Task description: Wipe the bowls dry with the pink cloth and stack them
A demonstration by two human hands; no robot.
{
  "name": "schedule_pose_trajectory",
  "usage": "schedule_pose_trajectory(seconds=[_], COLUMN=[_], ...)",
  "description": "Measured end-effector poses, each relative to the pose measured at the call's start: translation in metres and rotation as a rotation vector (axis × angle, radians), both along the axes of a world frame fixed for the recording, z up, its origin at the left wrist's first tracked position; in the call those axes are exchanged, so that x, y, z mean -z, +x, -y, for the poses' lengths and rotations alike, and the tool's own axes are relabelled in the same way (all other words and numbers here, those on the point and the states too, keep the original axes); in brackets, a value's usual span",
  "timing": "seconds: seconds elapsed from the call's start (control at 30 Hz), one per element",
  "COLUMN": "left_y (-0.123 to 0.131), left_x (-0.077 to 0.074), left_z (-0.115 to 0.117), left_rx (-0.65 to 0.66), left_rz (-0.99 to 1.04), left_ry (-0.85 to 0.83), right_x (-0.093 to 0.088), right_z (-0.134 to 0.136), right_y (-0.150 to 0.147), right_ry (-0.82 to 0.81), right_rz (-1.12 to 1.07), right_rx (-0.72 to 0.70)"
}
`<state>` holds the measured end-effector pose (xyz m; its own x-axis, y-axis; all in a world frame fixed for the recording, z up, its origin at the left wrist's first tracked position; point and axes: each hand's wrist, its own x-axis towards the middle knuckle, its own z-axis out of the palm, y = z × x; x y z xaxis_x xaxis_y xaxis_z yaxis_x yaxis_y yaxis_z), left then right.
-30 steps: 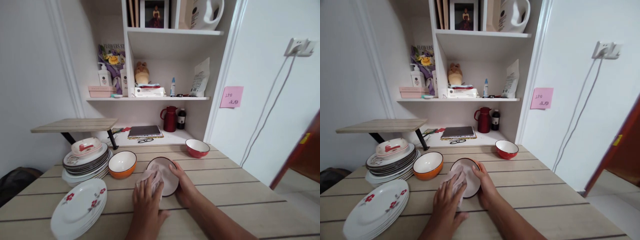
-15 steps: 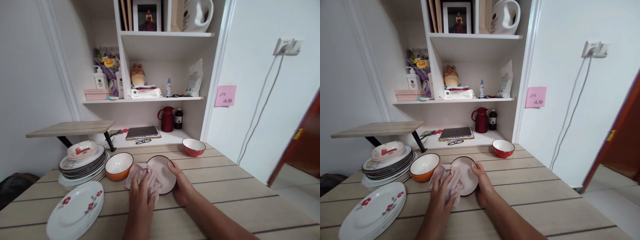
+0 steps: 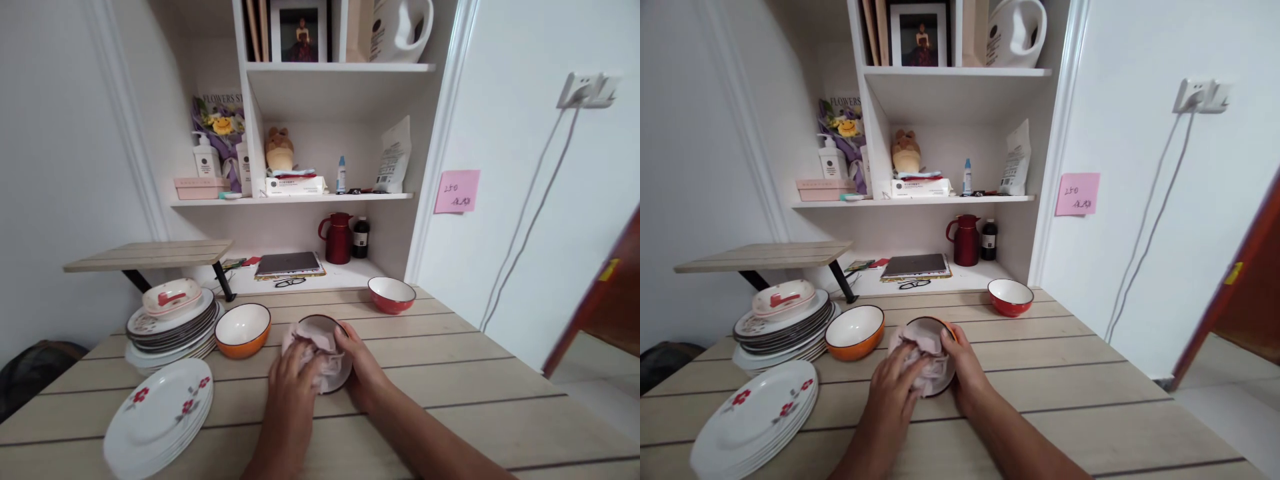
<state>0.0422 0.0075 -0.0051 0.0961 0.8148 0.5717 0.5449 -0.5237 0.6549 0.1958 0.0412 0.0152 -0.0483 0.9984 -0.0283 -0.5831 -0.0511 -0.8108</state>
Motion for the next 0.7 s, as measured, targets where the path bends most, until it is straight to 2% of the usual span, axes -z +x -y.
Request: schedule_pose_trajectory(seconds=[0.13, 0.27, 0.37, 0.43, 0.57, 0.63, 0.7], left_y=[0.002, 0.004, 0.004, 0.003, 0.001, 0.0, 0.0], left_x=[0.006, 0.006, 0.004, 0.002, -0.004, -0.005, -0.004], left_z=[-0.003, -0.001, -0.001, -0.001, -0.002, -0.001, 0.0], left_rx=[-0.006, -0.078, -0.141, -0.09, 0.121, 0.126, 0.077], left_rz=[-0.136, -0.274, -0.284, -0.24, -0.176, -0.18, -0.205], left_ry=[-0.058, -0.005, 0.062, 0.093, 0.108, 0.144, 0.239], right_x=[0.001, 0.001, 0.002, 0.002, 0.003, 0.003, 0.003], right_z=[-0.002, -0.002, -0.002, -0.002, -0.002, -0.002, -0.003], right_y=[0.0, 0.001, 0.001, 0.001, 0.001, 0.001, 0.001], right_ry=[-0.005, 0.013, 0.022, 0.024, 0.004, 0.008, 0.025], right_rz=[0.012, -0.012, -0.014, -0.019, -0.018, -0.03, -0.049], right_rx=[0.012, -0.005, -0.001, -0.005, -0.002, 0.002, -0.001])
